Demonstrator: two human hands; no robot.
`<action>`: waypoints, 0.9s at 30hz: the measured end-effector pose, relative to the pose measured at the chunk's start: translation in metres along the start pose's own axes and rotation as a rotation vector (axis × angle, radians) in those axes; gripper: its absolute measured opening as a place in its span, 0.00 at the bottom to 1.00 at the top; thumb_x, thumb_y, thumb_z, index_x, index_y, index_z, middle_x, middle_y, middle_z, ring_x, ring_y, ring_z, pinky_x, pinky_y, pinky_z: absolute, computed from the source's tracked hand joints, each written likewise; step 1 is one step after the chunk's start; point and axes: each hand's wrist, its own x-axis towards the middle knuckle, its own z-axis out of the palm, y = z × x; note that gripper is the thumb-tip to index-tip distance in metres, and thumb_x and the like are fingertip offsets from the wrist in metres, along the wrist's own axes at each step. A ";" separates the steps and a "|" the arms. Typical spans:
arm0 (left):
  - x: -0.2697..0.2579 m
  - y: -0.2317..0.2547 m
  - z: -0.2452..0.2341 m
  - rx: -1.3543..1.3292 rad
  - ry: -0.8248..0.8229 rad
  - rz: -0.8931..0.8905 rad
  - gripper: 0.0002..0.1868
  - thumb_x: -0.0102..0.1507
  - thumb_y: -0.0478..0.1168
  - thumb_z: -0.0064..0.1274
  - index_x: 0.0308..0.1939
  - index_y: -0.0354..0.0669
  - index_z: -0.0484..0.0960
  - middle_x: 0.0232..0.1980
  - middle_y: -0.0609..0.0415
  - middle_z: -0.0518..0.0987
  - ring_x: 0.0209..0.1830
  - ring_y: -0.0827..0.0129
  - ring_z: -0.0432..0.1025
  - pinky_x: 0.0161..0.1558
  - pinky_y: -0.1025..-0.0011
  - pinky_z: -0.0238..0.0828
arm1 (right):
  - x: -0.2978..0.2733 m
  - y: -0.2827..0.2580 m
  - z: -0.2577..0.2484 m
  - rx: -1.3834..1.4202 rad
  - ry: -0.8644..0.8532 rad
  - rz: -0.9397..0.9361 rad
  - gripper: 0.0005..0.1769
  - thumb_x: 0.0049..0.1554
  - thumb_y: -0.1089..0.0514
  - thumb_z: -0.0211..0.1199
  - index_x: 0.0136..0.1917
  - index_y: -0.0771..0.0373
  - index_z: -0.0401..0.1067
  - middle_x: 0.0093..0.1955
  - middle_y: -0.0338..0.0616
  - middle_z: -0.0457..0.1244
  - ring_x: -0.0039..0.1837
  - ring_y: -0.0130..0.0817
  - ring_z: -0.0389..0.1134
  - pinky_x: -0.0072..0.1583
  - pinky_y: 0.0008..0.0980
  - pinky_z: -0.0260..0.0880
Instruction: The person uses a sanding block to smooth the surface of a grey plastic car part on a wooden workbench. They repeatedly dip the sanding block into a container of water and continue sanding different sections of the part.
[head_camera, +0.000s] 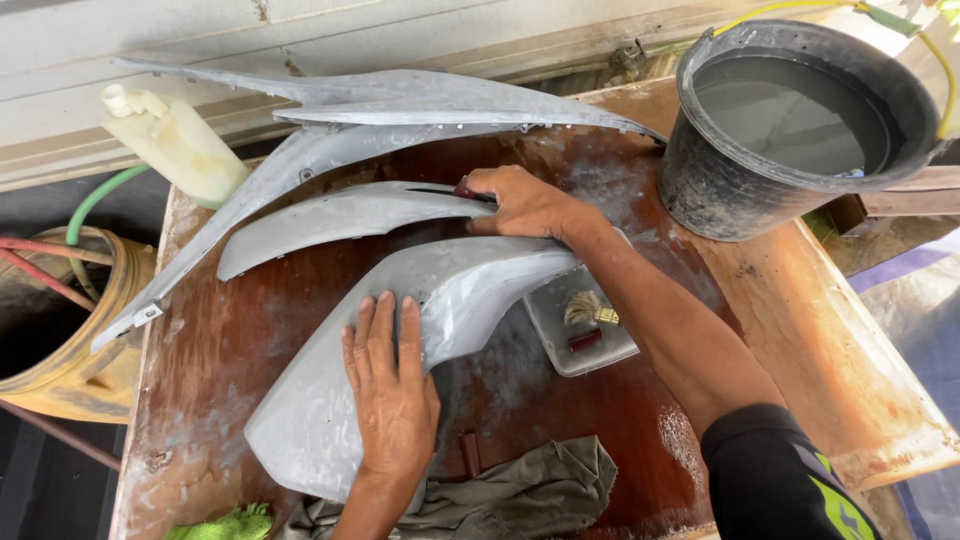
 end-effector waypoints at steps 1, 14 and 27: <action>0.000 -0.001 -0.004 0.002 -0.002 -0.003 0.41 0.54 0.21 0.49 0.73 0.34 0.63 0.75 0.34 0.61 0.79 0.39 0.53 0.78 0.37 0.43 | 0.001 -0.009 -0.004 0.003 -0.003 -0.001 0.22 0.49 0.56 0.65 0.55 0.68 0.73 0.54 0.47 0.69 0.52 0.42 0.69 0.57 0.37 0.69; -0.010 -0.015 -0.028 -0.140 0.014 0.093 0.44 0.49 0.21 0.55 0.71 0.35 0.64 0.74 0.37 0.64 0.78 0.40 0.57 0.79 0.37 0.47 | -0.051 -0.086 -0.047 0.019 -0.139 0.301 0.23 0.55 0.50 0.58 0.59 0.66 0.67 0.59 0.49 0.67 0.43 0.39 0.65 0.45 0.42 0.70; -0.012 -0.086 -0.013 -0.071 0.067 0.181 0.39 0.55 0.32 0.67 0.69 0.52 0.69 0.69 0.53 0.72 0.71 0.56 0.66 0.80 0.47 0.57 | -0.148 -0.108 -0.004 0.485 0.006 0.093 0.33 0.61 0.37 0.51 0.71 0.59 0.62 0.69 0.56 0.65 0.67 0.55 0.70 0.61 0.70 0.75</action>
